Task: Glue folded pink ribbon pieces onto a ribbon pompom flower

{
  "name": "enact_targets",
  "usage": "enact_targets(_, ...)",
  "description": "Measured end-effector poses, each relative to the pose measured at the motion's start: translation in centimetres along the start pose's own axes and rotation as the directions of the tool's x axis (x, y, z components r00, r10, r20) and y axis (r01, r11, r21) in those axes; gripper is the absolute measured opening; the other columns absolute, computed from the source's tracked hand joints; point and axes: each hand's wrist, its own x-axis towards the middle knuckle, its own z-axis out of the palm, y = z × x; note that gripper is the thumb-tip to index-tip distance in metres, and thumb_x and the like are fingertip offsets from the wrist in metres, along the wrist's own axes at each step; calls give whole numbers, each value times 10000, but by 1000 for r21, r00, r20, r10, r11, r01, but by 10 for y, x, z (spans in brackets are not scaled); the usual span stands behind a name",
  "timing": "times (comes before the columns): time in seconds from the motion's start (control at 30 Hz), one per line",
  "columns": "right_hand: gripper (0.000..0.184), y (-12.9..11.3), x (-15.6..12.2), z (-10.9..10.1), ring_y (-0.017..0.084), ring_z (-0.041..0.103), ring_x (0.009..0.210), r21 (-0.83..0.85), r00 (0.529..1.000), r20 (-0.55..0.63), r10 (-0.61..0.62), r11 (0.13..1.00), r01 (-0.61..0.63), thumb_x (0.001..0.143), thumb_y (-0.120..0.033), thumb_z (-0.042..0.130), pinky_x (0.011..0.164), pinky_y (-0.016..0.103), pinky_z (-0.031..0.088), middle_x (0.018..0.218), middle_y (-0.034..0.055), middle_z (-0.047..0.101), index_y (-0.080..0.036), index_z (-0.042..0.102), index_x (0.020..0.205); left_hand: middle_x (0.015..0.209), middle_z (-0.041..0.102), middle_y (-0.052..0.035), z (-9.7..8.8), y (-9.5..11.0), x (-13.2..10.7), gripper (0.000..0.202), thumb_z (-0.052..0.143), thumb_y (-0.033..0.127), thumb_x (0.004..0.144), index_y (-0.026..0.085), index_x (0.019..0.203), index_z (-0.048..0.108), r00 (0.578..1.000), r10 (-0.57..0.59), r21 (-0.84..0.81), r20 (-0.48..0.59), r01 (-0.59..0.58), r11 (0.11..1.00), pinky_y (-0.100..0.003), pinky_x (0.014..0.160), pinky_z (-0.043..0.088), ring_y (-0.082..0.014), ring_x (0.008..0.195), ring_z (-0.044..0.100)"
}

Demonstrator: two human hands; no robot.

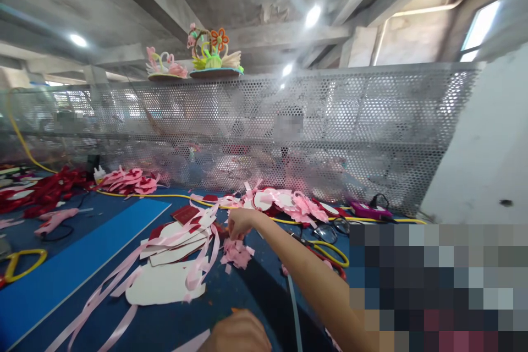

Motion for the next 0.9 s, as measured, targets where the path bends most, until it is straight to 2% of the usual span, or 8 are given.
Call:
enact_targets(0.1,291,-2,-9,-2,194,584,933,0,1000,4,-20,1000,20,884,-311,534,777,391,500,1121,68,565,-154,534,1129,870,633,-84,-5,-11,6,205,448,317,902,184,914,603,963,-120,-127,-242,92,988,-303,712,480,-176,797,590)
enact_targets(0.17,288,-4,-18,-2,192,585,927,4,999,8,-44,999,44,884,-312,532,774,389,500,1114,67,568,-153,536,1124,847,605,-55,-10,-17,12,187,533,345,847,183,935,559,836,-287,-379,-467,104,920,-257,642,467,-168,779,586)
enact_targets(0.23,280,-5,-28,-2,186,589,913,11,997,13,-74,997,74,886,-313,529,766,383,503,1100,65,574,-151,540,1115,906,583,-43,-16,-20,18,279,648,348,759,194,956,524,718,-412,-571,-561,26,821,-234,643,464,-169,835,584)
enact_targets(0.33,266,-8,-41,0,173,598,879,24,992,26,-127,992,127,889,-314,526,744,366,510,1065,60,587,-147,548,1095,978,570,-52,-26,-21,25,373,728,329,687,195,960,513,640,-502,-705,-583,-90,704,-251,716,477,-171,902,580)
enact_targets(0.47,240,-13,-48,6,156,605,830,31,982,41,-185,982,184,887,-308,531,710,341,517,1012,49,603,-140,563,1056,921,603,-40,-33,-22,28,393,773,287,645,181,928,521,600,-528,-749,-601,-192,635,-247,727,481,-134,811,602)
enact_targets(0.67,231,-16,-47,13,138,611,772,15,977,4,-213,977,213,890,-313,527,672,316,522,959,38,615,-135,571,1031,744,608,12,-32,-23,26,430,812,277,569,178,854,505,568,-533,-736,-627,-206,645,-213,659,477,-105,691,600)
enact_targets(0.8,258,-13,-43,12,165,602,857,-31,967,-192,-165,986,162,887,-318,529,731,358,513,1040,56,596,-144,556,1076,725,614,17,-31,-21,26,429,804,281,569,183,844,490,560,-545,-728,-624,-163,666,-210,619,475,-107,659,608)
enact_targets(0.9,291,-10,-36,13,209,577,952,-56,906,-417,-79,997,61,881,-321,535,795,404,490,1119,61,566,-150,543,1115,674,611,22,-28,-21,27,413,802,254,562,175,820,489,560,-541,-706,-627,-116,698,-181,528,441,-105,591,602)
